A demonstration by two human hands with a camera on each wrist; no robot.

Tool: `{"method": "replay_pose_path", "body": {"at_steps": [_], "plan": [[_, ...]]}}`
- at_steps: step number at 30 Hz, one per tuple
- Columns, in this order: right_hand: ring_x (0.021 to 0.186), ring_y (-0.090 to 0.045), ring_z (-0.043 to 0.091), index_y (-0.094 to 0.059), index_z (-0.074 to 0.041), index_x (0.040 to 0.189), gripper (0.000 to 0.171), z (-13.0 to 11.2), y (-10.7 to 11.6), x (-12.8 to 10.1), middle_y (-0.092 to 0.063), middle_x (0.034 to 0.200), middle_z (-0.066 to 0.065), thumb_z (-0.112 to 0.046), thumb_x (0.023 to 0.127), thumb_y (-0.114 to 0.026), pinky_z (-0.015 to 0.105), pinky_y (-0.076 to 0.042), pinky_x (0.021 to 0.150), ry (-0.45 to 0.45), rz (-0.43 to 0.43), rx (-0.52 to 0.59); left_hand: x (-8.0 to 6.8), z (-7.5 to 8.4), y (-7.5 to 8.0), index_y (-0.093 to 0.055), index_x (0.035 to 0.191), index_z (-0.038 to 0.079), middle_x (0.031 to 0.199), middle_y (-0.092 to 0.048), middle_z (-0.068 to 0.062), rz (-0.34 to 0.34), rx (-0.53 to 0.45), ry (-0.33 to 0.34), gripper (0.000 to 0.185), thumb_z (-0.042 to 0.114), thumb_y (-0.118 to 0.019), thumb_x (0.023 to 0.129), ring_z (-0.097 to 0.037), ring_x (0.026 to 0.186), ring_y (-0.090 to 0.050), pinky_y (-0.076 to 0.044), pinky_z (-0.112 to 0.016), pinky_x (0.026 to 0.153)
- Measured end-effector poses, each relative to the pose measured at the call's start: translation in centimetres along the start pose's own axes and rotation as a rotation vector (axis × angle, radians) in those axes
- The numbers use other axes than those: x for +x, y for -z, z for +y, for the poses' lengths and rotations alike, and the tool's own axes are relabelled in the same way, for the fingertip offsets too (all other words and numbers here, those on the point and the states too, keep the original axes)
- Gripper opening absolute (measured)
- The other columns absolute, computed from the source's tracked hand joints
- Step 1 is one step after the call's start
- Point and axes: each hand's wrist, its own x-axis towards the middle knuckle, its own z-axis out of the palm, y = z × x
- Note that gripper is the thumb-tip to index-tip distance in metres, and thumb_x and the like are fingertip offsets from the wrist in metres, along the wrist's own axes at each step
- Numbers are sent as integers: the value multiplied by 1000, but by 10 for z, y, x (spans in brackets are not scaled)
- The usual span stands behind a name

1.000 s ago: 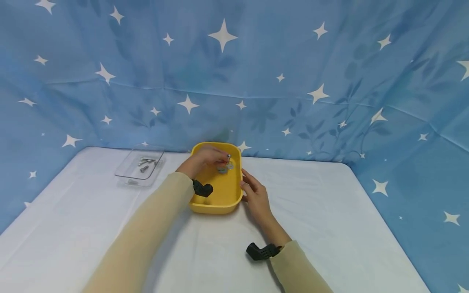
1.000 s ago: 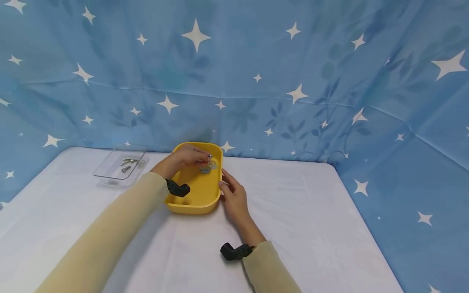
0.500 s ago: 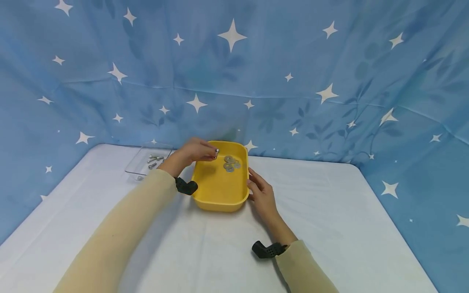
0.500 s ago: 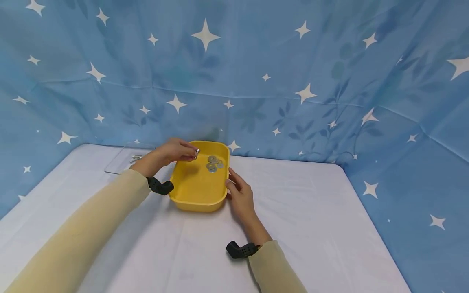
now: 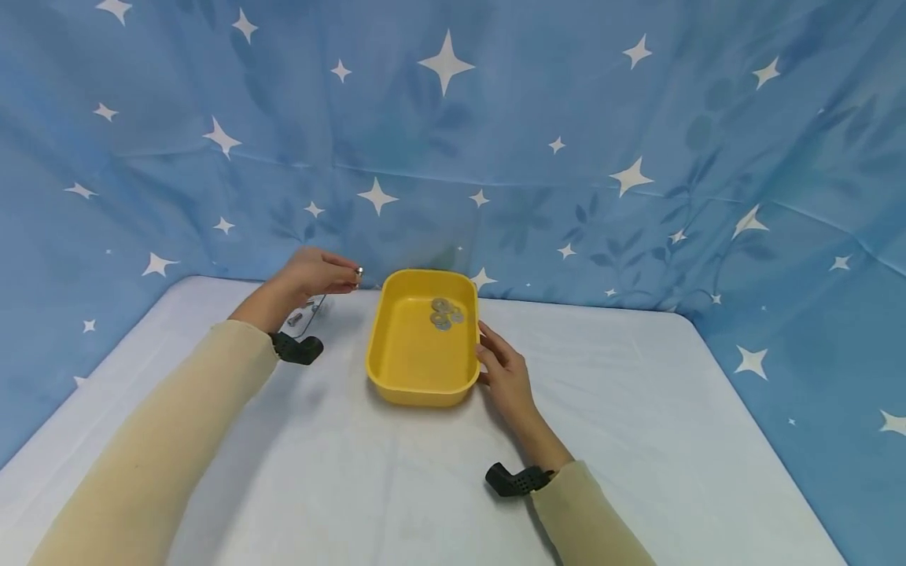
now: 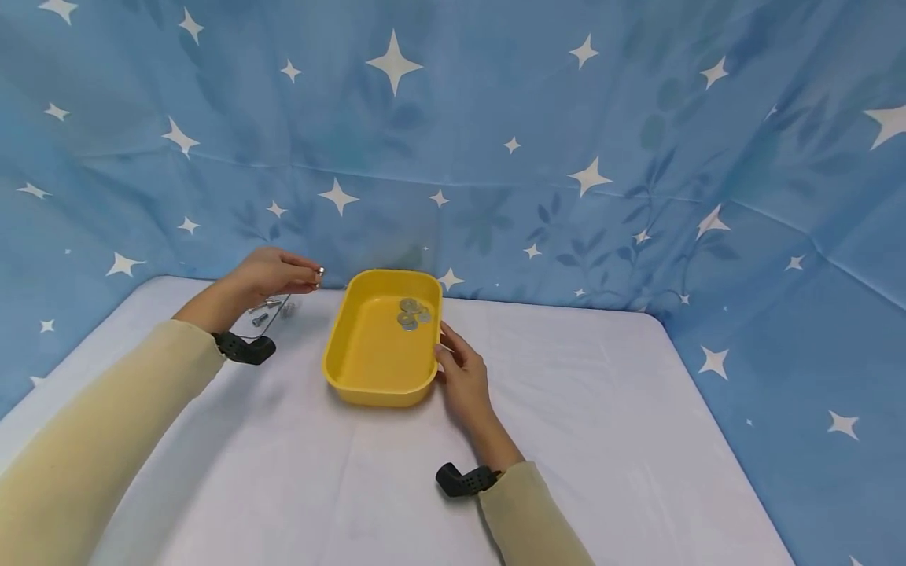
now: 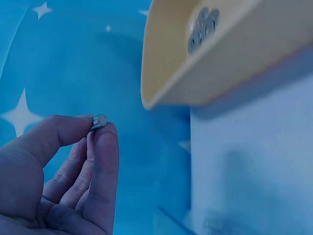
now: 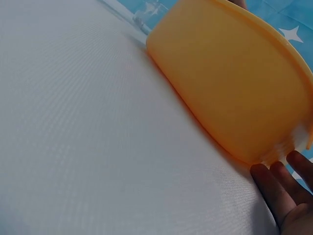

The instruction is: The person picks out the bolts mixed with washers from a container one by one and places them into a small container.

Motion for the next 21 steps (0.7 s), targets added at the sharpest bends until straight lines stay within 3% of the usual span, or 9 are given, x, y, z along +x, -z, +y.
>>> {"method": "replay_pose_path", "body": {"at_steps": [5, 10, 12, 16, 21], "plan": [[124, -63, 33, -48, -28, 151, 46, 0, -1, 2, -58, 146, 12, -24, 106, -53, 22, -63, 78, -5, 4, -12, 2, -14, 19, -58, 141, 2, 141, -60, -17, 18, 18, 13, 47, 22, -66, 99, -6, 92, -71, -59, -31, 98], [123, -64, 30, -50, -32, 150, 45, -1, -2, 1, -58, 146, 9, -26, 106, -53, 24, -63, 78, -13, 11, -19, 6, -31, 36, -55, 142, -2, 111, -71, -1, 22, 32, 14, 49, 22, -64, 100, 0, 84, -70, -58, -34, 102], [123, -64, 29, -50, -33, 149, 44, -1, -2, 1, -58, 145, 8, -27, 105, -53, 24, -63, 78, -17, 13, -20, 6, -37, 42, -53, 143, -5, 100, -70, 6, 16, 27, 10, 50, 21, -64, 100, 1, 83, -71, -60, -28, 96], [122, -64, 29, -50, -34, 148, 44, 1, -1, 1, -59, 145, 7, -28, 105, -53, 23, -63, 78, -23, 14, -22, 7, -45, 50, -49, 144, -8, 92, -69, 9, 12, 3, 25, 51, 16, -62, 101, 1, 80, -70, -62, -20, 83], [123, -64, 32, -49, -28, 151, 45, 2, 0, 2, -58, 145, 10, -27, 106, -53, 24, -64, 78, 4, -1, 5, 14, -56, 53, -49, 144, -8, 99, -68, 4, 44, 16, 72, 51, 13, -63, 100, 1, 77, -69, -59, -32, 99]]}}
